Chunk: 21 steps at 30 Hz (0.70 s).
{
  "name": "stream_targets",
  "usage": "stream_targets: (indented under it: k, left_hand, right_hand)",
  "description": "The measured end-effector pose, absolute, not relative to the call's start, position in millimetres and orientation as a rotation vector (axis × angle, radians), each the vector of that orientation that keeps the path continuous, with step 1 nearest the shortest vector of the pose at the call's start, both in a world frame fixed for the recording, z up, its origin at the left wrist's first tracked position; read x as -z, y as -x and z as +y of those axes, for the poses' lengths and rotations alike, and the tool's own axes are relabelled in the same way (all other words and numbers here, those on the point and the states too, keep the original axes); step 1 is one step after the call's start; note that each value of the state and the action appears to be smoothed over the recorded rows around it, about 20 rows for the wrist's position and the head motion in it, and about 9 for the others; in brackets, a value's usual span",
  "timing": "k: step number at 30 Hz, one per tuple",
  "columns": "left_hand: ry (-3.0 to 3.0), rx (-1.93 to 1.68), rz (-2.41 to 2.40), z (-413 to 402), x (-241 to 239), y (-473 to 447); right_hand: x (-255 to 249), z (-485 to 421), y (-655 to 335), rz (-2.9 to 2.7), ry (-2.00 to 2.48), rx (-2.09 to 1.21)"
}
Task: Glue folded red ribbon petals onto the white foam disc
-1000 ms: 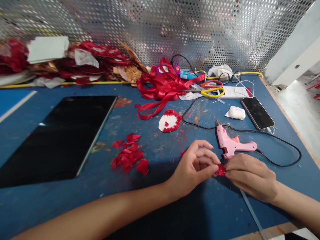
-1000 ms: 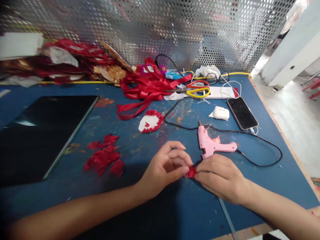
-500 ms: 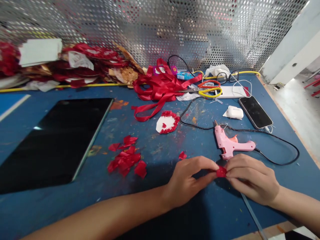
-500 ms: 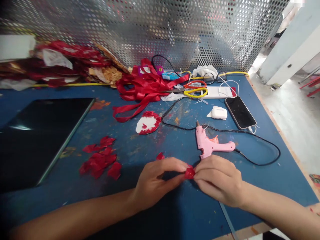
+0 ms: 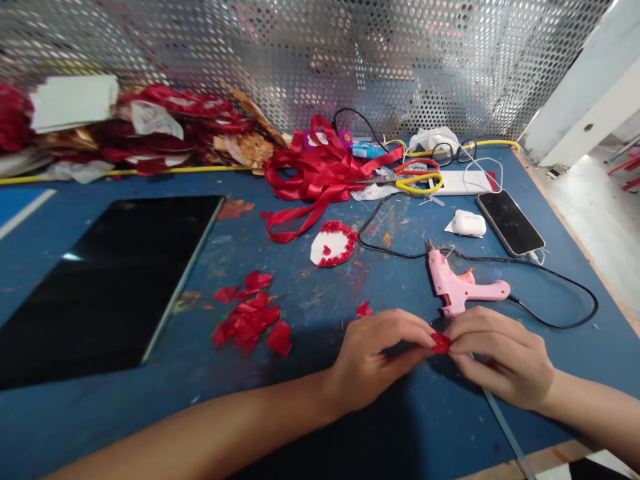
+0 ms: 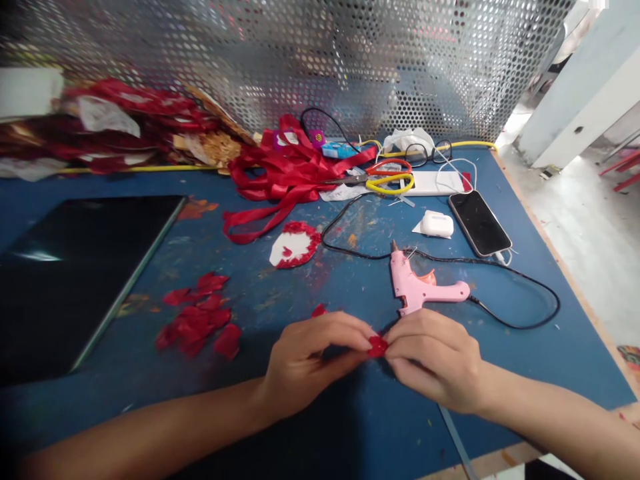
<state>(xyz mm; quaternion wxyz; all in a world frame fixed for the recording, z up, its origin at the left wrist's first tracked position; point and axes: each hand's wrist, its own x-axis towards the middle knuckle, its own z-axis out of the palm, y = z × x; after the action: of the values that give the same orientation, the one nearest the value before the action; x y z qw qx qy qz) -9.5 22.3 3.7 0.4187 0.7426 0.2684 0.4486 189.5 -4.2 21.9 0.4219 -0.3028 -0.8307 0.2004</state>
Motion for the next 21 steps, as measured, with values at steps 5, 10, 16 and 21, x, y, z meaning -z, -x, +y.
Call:
stream_targets:
  k: [5,10,16,21]
  left_hand:
    - [-1.897,-1.1,0.687,21.7,-3.8,9.5]
    - [-1.934,-1.101,0.68,21.2,-4.7,8.8]
    - [-1.865,-1.148,0.679,20.2,-2.0,8.1]
    - [-1.837,-1.155,0.754,17.9,-1.5,8.3]
  right_hand:
    - [-23.7,-4.5,-188.7,-2.075,0.786,-0.495]
    - [-25.4,-5.2,-188.0,-2.081,0.793,-0.51]
    - [-24.1,-7.4,-183.9,-1.93,0.836,-0.667]
    - [-24.8,-7.5,-181.4,-1.896,0.87,-0.66]
